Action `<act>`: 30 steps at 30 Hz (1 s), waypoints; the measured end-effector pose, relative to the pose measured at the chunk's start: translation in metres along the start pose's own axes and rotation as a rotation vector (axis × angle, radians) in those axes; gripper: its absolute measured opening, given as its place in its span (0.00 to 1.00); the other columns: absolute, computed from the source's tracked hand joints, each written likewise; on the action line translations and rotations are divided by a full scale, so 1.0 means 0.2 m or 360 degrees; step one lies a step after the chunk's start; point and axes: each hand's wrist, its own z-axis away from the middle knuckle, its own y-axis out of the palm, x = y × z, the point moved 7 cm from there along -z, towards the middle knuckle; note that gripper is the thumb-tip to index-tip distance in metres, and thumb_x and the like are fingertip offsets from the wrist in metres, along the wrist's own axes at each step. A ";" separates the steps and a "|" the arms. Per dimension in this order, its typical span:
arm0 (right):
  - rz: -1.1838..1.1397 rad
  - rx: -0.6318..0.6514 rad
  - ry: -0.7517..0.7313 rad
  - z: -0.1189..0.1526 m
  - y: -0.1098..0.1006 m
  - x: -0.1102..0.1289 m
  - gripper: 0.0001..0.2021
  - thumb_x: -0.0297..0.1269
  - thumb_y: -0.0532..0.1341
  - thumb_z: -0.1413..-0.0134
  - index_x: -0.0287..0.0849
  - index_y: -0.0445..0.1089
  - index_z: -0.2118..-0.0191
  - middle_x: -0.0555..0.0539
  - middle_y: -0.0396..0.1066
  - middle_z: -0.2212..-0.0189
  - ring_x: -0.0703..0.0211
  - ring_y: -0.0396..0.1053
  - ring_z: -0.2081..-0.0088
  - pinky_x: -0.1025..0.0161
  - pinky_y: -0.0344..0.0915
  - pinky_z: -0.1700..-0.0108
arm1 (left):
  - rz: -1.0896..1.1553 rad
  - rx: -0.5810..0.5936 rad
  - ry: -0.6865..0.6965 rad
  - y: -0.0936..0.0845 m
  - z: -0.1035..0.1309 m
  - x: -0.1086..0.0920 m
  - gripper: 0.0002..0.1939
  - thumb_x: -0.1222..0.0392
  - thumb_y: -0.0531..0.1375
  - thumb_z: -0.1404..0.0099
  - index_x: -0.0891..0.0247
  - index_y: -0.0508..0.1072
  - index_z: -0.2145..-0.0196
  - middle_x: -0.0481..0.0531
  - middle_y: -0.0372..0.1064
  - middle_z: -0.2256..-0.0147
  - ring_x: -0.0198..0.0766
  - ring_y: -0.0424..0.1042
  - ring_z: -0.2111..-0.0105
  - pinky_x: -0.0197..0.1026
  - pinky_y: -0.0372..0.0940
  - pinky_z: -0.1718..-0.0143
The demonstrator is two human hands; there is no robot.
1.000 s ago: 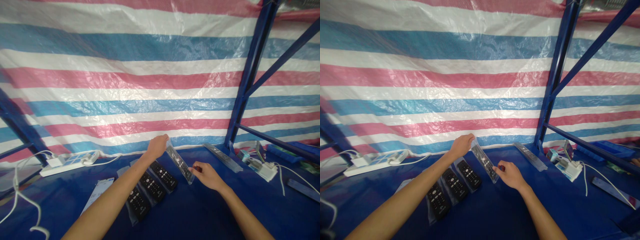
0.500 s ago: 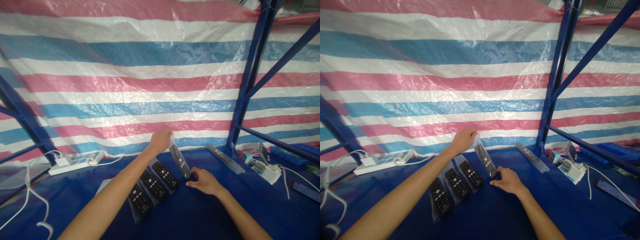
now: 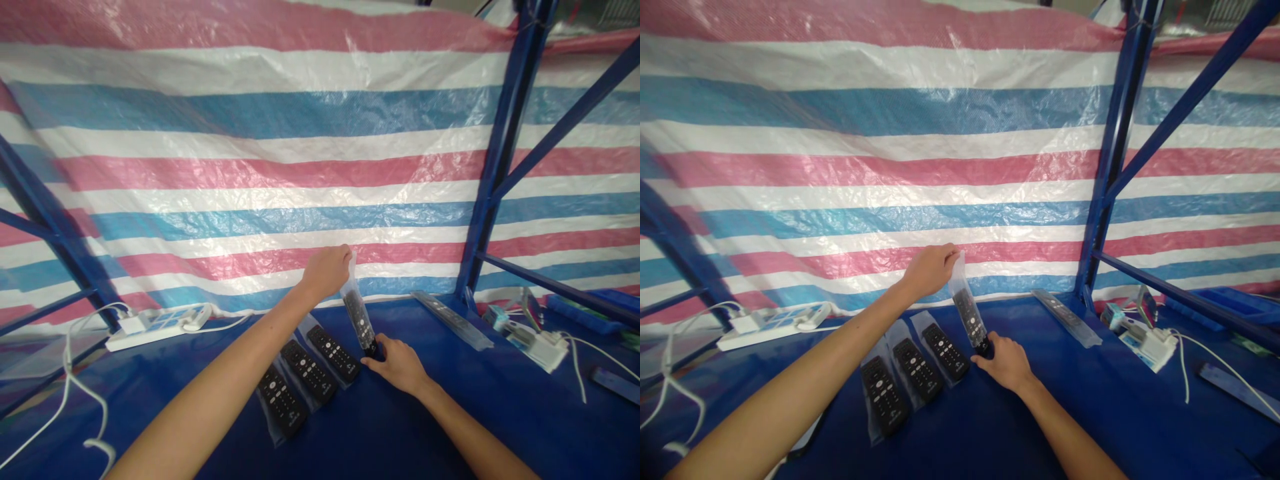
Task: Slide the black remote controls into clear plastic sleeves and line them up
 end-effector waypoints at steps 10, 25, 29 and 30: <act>0.0021 -0.0065 0.0057 0.00 -0.08 -0.07 0.13 0.49 0.58 0.48 0.44 0.66 0.71 0.48 0.73 0.73 0.55 0.70 0.71 0.66 0.48 0.74 | 0.0423 -0.0529 0.0025 -0.44 -0.07 0.11 0.11 0.58 0.51 0.34 0.64 0.71 0.67 0.49 0.68 0.73 0.38 0.67 0.70 0.41 0.61 0.62; -0.0084 -0.0155 0.0192 0.02 -0.30 -0.18 0.15 0.49 0.57 0.49 0.44 0.65 0.78 0.50 0.70 0.79 0.59 0.67 0.75 0.66 0.48 0.75 | 0.0575 0.0515 -0.0395 0.86 0.13 0.43 0.10 0.69 0.54 0.42 0.64 0.73 0.76 0.52 0.74 0.72 0.39 0.72 0.67 0.36 0.62 0.63; -0.0018 0.0057 0.0027 0.04 -0.20 -0.05 0.12 0.45 0.59 0.52 0.43 0.66 0.79 0.49 0.71 0.78 0.60 0.67 0.76 0.66 0.46 0.76 | 0.0416 0.0632 -0.0485 0.98 0.21 0.49 0.10 0.69 0.53 0.40 0.64 0.75 0.69 0.55 0.75 0.66 0.42 0.72 0.62 0.38 0.63 0.61; 0.0021 0.0094 -0.0003 0.05 -0.18 -0.02 0.12 0.45 0.59 0.52 0.43 0.67 0.79 0.49 0.72 0.78 0.59 0.68 0.75 0.66 0.46 0.76 | 0.0384 0.0651 -0.0499 0.99 0.21 0.51 0.10 0.69 0.53 0.39 0.64 0.75 0.68 0.55 0.75 0.66 0.42 0.72 0.61 0.38 0.63 0.60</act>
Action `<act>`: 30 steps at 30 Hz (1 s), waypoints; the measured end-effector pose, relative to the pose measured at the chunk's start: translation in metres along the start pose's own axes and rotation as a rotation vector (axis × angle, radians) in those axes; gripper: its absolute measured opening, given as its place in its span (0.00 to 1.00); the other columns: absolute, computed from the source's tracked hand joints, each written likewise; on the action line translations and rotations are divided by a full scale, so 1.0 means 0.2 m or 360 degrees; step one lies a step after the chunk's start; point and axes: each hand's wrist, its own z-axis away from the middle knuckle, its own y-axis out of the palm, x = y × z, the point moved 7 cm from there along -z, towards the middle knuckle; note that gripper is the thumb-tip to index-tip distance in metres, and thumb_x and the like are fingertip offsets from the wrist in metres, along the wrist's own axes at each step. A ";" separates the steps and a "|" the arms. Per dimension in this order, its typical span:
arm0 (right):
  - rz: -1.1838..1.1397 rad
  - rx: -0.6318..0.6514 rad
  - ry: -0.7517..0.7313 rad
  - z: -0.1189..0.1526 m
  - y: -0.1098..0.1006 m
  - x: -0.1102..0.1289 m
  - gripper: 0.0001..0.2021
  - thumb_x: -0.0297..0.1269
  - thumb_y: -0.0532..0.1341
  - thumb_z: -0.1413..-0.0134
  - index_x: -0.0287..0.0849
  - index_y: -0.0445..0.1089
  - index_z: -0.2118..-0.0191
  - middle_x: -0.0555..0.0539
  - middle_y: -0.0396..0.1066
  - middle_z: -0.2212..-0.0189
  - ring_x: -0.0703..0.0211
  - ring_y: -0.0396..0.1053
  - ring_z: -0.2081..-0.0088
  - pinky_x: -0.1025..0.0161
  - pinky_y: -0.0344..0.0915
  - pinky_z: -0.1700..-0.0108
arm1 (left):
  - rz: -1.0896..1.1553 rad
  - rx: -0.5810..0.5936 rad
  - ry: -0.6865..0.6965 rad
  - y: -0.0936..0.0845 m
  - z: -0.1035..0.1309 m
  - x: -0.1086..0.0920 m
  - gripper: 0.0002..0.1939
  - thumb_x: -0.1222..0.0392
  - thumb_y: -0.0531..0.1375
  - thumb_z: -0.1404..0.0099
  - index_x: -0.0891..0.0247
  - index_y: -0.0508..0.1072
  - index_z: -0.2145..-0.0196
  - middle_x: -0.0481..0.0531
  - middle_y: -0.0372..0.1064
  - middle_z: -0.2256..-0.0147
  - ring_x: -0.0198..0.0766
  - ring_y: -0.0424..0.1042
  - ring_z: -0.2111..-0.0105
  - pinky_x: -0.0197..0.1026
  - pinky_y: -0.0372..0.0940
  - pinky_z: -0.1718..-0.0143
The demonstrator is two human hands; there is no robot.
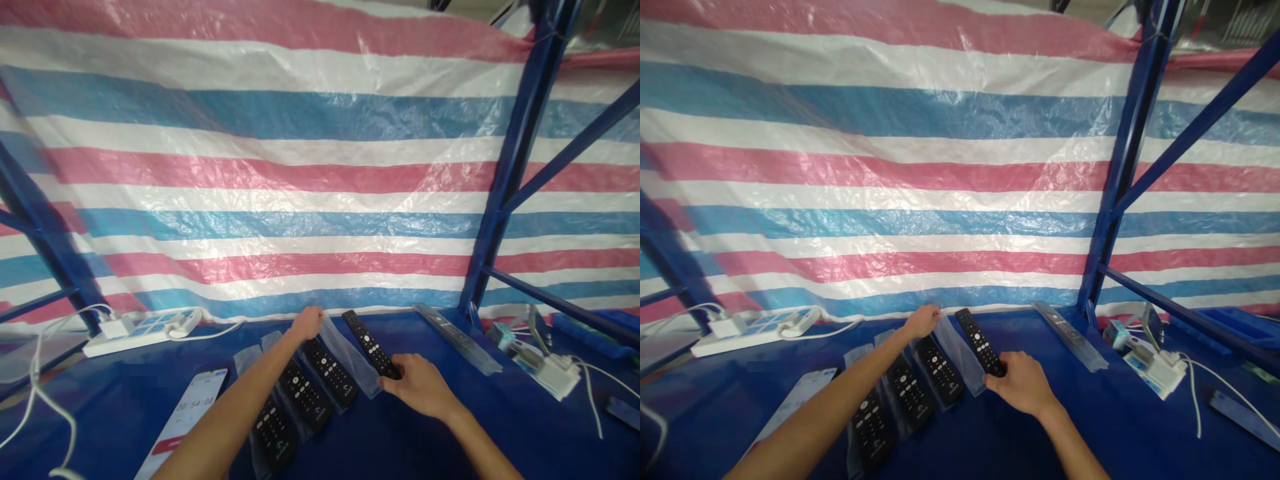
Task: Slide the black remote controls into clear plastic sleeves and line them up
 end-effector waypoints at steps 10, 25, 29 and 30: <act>0.0256 0.0016 -0.0007 0.00 0.06 0.05 0.22 0.58 0.55 0.50 0.43 0.73 0.70 0.43 0.77 0.69 0.48 0.74 0.64 0.63 0.60 0.68 | -0.0162 -0.0001 -0.0076 -0.01 0.01 0.01 0.12 0.64 0.50 0.35 0.65 0.74 0.63 0.59 0.74 0.61 0.45 0.72 0.57 0.41 0.63 0.59; 0.0575 -0.0179 0.0743 0.00 -0.23 -0.76 0.13 0.36 0.51 0.41 0.38 0.71 0.59 0.35 0.75 0.62 0.46 0.74 0.60 0.57 0.65 0.61 | -0.0148 -0.0156 0.0079 -0.14 0.08 -0.08 0.13 0.63 0.49 0.34 0.63 0.73 0.62 0.55 0.73 0.61 0.42 0.71 0.58 0.40 0.62 0.57; 0.0520 -0.0094 0.0575 -0.03 -0.16 -0.65 0.15 0.32 0.48 0.40 0.39 0.72 0.61 0.36 0.76 0.63 0.47 0.73 0.58 0.59 0.63 0.61 | -0.0138 -0.0155 0.0166 -0.13 0.10 -0.15 0.13 0.63 0.48 0.34 0.63 0.73 0.62 0.55 0.73 0.60 0.42 0.70 0.58 0.40 0.61 0.56; 0.0507 -0.0083 0.0531 -0.04 -0.14 -0.62 0.15 0.32 0.47 0.40 0.39 0.72 0.62 0.37 0.76 0.63 0.47 0.73 0.58 0.59 0.62 0.61 | -0.0133 -0.0149 0.0192 -0.13 0.10 -0.17 0.14 0.63 0.48 0.34 0.63 0.73 0.62 0.55 0.73 0.60 0.42 0.70 0.58 0.40 0.61 0.56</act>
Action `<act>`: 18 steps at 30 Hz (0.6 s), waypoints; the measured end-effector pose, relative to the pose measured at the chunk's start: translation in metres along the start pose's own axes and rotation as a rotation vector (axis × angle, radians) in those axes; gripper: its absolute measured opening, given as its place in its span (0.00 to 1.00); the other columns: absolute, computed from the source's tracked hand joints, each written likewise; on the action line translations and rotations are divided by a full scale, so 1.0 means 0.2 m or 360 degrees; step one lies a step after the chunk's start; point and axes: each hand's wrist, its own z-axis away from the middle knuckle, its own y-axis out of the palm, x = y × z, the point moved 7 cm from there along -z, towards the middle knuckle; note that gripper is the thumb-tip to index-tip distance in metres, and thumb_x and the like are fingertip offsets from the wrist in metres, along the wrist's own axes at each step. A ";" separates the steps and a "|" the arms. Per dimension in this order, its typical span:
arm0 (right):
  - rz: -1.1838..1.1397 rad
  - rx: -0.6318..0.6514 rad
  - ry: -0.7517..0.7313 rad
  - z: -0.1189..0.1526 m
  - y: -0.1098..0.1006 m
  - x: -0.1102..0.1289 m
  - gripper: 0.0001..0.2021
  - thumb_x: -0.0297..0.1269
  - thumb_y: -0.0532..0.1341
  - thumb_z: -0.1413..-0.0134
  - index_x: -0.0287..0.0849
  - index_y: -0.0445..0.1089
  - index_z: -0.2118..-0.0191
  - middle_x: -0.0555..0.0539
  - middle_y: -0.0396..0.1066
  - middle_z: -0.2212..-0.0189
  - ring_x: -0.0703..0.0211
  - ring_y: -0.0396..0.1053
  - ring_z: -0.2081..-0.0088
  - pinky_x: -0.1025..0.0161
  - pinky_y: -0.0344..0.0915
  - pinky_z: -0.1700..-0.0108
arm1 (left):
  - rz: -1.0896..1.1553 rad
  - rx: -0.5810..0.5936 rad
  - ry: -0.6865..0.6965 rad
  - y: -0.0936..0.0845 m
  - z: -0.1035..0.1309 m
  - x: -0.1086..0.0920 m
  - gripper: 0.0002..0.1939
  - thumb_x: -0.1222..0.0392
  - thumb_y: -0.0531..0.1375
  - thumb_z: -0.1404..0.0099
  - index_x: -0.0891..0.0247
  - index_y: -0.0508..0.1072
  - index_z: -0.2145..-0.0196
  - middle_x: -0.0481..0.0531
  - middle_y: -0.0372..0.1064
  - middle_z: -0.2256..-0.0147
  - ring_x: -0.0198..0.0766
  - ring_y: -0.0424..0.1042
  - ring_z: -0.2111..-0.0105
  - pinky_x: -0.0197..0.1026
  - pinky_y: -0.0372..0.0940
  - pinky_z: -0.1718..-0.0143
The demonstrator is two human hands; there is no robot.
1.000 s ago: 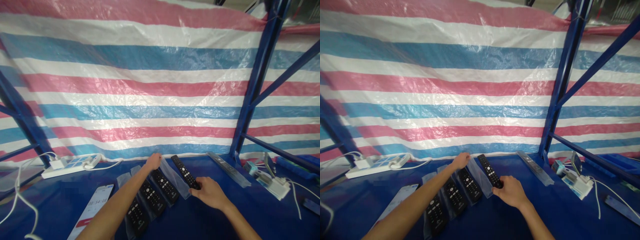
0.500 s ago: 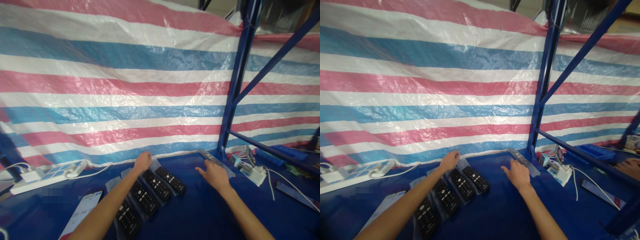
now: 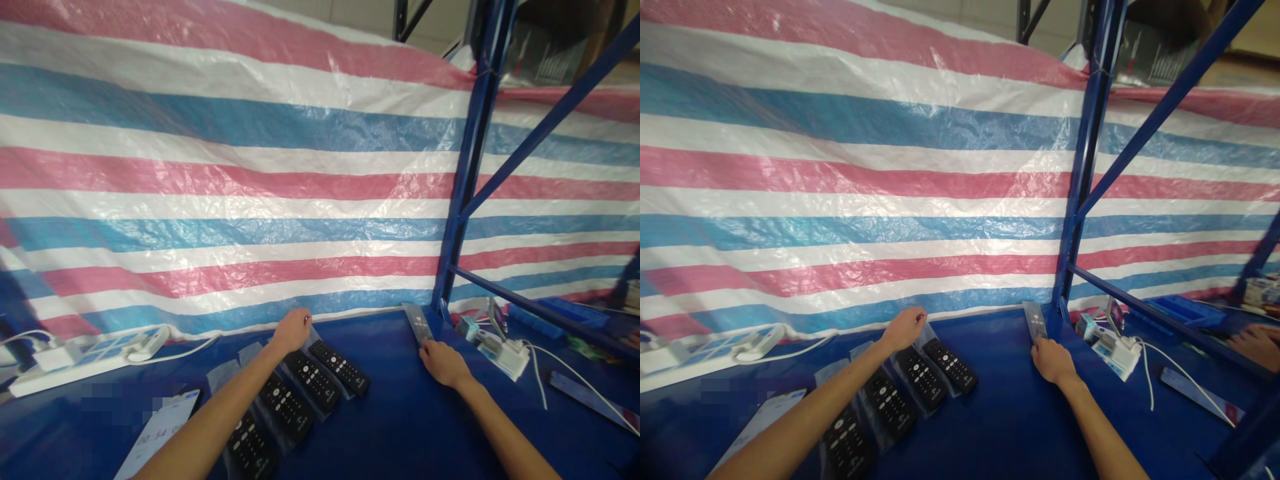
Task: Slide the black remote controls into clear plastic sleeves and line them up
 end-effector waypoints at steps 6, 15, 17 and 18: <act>-0.0094 0.0017 -0.0288 0.07 0.01 0.20 0.16 0.32 0.47 0.39 0.39 0.71 0.65 0.39 0.75 0.66 0.50 0.73 0.61 0.62 0.60 0.63 | 0.0051 0.0067 0.0110 0.02 0.02 -0.11 0.12 0.63 0.49 0.35 0.63 0.73 0.63 0.55 0.73 0.61 0.42 0.70 0.59 0.40 0.61 0.57; -0.0405 0.0139 -0.0845 0.25 0.02 0.44 0.13 0.32 0.50 0.43 0.43 0.69 0.73 0.49 0.72 0.74 0.58 0.71 0.67 0.67 0.56 0.66 | 0.0095 0.0164 0.0146 0.14 0.00 -0.24 0.12 0.62 0.52 0.36 0.63 0.73 0.60 0.57 0.72 0.58 0.44 0.69 0.55 0.41 0.61 0.53; -0.0489 0.0148 -0.0909 0.27 0.02 0.46 0.13 0.33 0.51 0.44 0.42 0.67 0.76 0.51 0.70 0.76 0.61 0.68 0.71 0.68 0.55 0.69 | 0.0100 0.0180 0.0131 0.18 -0.02 -0.26 0.12 0.62 0.52 0.36 0.65 0.73 0.59 0.60 0.71 0.55 0.45 0.68 0.52 0.42 0.60 0.51; -0.0526 0.0141 -0.0921 0.26 0.02 0.46 0.13 0.35 0.51 0.44 0.42 0.66 0.77 0.51 0.68 0.77 0.62 0.67 0.73 0.68 0.54 0.70 | 0.0104 0.0186 0.0118 0.20 -0.03 -0.26 0.13 0.62 0.52 0.35 0.65 0.74 0.58 0.61 0.70 0.54 0.46 0.67 0.51 0.42 0.60 0.50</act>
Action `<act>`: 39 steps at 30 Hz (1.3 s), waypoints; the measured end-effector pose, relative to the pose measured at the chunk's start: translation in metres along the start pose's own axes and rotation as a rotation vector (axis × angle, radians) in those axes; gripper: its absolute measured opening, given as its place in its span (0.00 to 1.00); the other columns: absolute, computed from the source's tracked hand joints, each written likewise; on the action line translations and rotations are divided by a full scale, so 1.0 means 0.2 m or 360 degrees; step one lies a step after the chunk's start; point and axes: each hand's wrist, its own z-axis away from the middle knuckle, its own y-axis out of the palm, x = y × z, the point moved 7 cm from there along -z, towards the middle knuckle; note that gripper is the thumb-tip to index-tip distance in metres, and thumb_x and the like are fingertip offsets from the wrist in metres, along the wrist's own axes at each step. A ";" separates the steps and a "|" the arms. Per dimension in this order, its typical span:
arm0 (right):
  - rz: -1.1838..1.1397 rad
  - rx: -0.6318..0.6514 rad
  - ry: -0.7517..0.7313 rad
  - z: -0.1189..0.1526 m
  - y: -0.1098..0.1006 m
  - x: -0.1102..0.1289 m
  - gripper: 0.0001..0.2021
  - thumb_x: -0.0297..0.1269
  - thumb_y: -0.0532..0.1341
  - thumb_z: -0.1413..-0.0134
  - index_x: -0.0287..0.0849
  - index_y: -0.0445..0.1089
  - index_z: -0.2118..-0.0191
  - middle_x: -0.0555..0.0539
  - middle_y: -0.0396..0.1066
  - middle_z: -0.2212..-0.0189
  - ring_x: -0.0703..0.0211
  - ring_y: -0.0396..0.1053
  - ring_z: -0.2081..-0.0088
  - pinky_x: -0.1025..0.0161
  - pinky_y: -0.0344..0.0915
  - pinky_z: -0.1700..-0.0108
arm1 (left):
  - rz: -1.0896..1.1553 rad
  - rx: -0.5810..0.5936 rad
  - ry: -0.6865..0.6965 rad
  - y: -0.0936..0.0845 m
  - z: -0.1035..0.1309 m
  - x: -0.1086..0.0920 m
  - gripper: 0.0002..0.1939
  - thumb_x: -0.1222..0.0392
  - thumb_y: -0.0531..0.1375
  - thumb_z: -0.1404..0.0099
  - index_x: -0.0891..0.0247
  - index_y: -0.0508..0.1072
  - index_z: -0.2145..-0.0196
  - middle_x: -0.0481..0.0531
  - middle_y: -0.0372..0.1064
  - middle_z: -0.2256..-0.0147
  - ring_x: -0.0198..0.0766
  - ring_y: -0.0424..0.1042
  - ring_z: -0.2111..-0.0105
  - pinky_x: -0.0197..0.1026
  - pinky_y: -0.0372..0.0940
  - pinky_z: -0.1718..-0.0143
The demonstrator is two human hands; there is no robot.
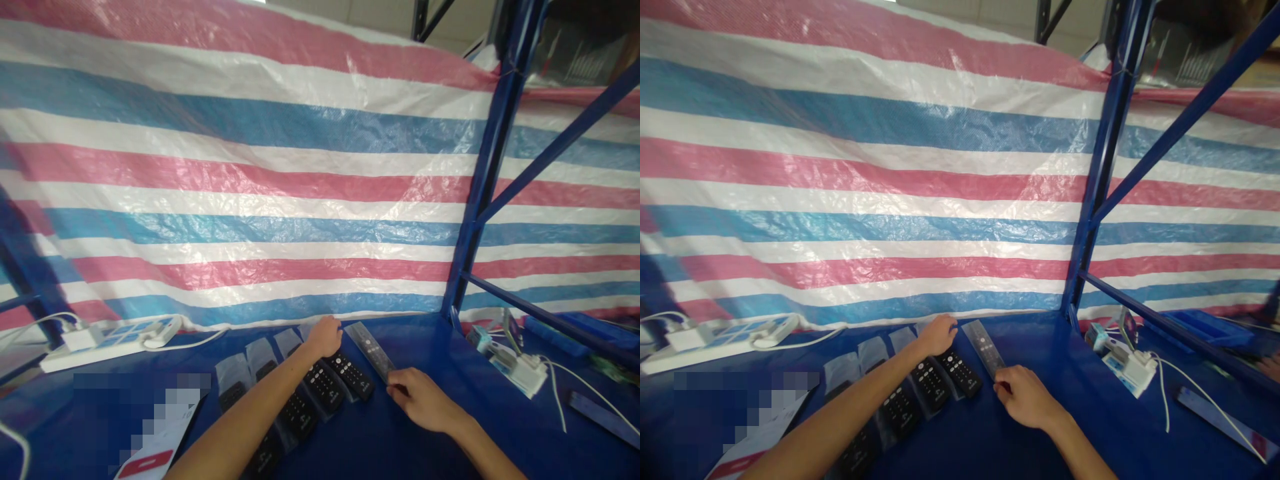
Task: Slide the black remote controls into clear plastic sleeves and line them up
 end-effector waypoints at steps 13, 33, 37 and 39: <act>-0.0316 -0.0408 0.0163 0.00 -0.09 -0.19 0.24 0.54 0.49 0.42 0.42 0.60 0.80 0.54 0.59 0.83 0.65 0.59 0.78 0.68 0.55 0.75 | 0.0220 0.0072 -0.0179 0.17 -0.22 -0.05 0.13 0.63 0.53 0.35 0.66 0.77 0.67 0.58 0.76 0.64 0.41 0.73 0.60 0.38 0.64 0.58; -0.0345 -0.0500 0.0175 0.01 -0.13 -0.20 0.24 0.53 0.47 0.41 0.43 0.61 0.80 0.54 0.59 0.83 0.63 0.59 0.78 0.68 0.54 0.74 | 0.0147 0.0069 -0.0410 0.18 -0.22 -0.02 0.10 0.61 0.55 0.34 0.68 0.71 0.59 0.58 0.70 0.58 0.42 0.70 0.57 0.44 0.64 0.55; -0.0361 -0.0513 0.0186 0.02 -0.14 -0.20 0.24 0.54 0.46 0.41 0.43 0.60 0.81 0.53 0.61 0.83 0.63 0.60 0.78 0.67 0.55 0.74 | 0.0061 -0.0074 -0.0291 0.08 -0.15 -0.09 0.11 0.70 0.53 0.37 0.66 0.70 0.58 0.59 0.71 0.59 0.44 0.70 0.56 0.41 0.62 0.56; -0.0353 -0.0543 0.0188 0.02 -0.16 -0.20 0.25 0.55 0.46 0.42 0.43 0.59 0.81 0.53 0.60 0.83 0.63 0.60 0.78 0.67 0.54 0.74 | 0.0020 -0.0132 -0.0192 0.01 -0.12 -0.14 0.14 0.72 0.52 0.39 0.64 0.68 0.56 0.57 0.71 0.57 0.43 0.69 0.54 0.40 0.60 0.56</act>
